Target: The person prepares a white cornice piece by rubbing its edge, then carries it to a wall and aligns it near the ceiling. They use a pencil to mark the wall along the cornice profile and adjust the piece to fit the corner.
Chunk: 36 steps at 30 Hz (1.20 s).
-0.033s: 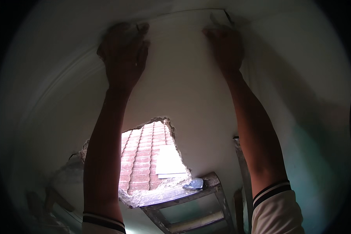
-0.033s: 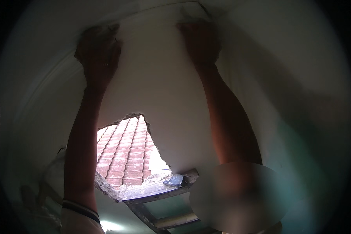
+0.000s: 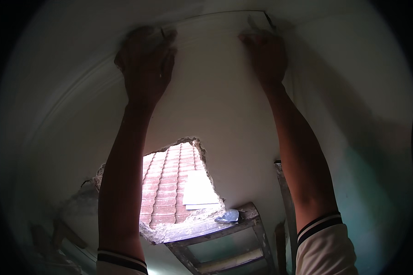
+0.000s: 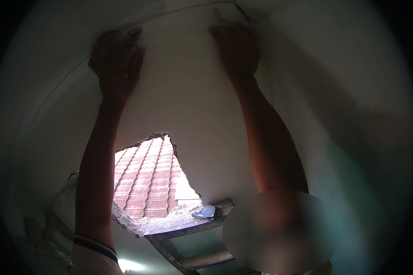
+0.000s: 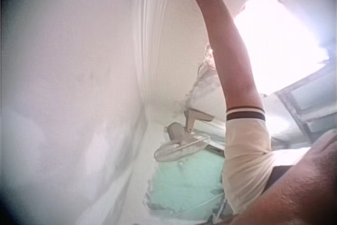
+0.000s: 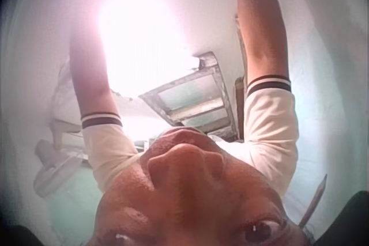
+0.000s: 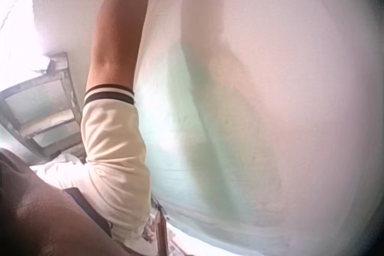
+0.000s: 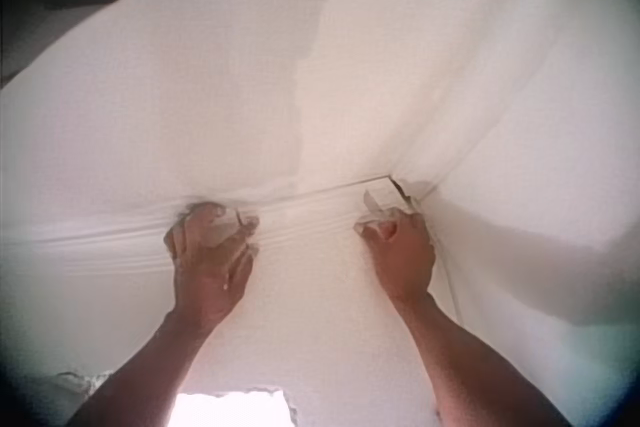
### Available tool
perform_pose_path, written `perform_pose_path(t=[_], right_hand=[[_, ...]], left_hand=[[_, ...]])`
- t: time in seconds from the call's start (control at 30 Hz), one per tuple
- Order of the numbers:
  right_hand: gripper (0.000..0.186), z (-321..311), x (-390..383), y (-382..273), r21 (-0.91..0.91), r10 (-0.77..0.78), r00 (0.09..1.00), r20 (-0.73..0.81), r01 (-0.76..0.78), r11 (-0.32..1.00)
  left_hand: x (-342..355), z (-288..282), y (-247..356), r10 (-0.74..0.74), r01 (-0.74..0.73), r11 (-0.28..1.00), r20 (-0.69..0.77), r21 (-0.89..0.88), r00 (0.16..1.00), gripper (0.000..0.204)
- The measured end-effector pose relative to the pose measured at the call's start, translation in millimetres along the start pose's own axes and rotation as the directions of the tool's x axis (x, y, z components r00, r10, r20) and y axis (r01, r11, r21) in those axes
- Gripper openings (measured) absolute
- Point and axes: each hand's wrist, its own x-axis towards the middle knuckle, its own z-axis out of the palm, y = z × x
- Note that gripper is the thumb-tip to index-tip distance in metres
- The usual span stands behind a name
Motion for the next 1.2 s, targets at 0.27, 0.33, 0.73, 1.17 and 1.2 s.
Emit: perform_pose_path(t=[0.27, 0.33, 0.73, 1.17, 1.2], right_hand=[[0.052, 1.4, -0.9, -3.0, -0.011, -0.084, 0.996, -0.036, 0.084, 0.996], [0.055, 3.5, 3.6, 2.7, -0.089, -0.184, 0.98, -0.07, 0.178, 0.98], [0.061, 16.5, 11.3, 14.1, -0.179, -0.276, 0.953, -0.128, 0.251, 0.951], [0.062, 10.1, 1.6, 4.6, -0.038, -0.103, 0.987, -0.124, 0.099, 0.994], [0.062, 10.0, 0.6, 3.3, -0.036, -0.104, 0.986, -0.129, 0.1, 0.994]], left_hand=[[-7.3, 0.2, -4.0, 0.034, -0.032, 0.999, -0.042, 0.034, 0.999, 0.034], [-7.2, 0.0, -1.4, 0.046, -0.046, 0.999, -0.02, 0.017, 0.999, 0.036], [-29.1, 11.1, 85.2, -0.071, 0.129, 0.962, 0.238, -0.241, 0.969, 0.057], [-36.7, 18.7, 85.5, -0.153, 0.2, 0.961, 0.238, -0.19, 0.959, 0.054], [-37.0, 18.2, 84.8, -0.141, 0.183, 0.97, 0.24, -0.161, 0.96, 0.054]])
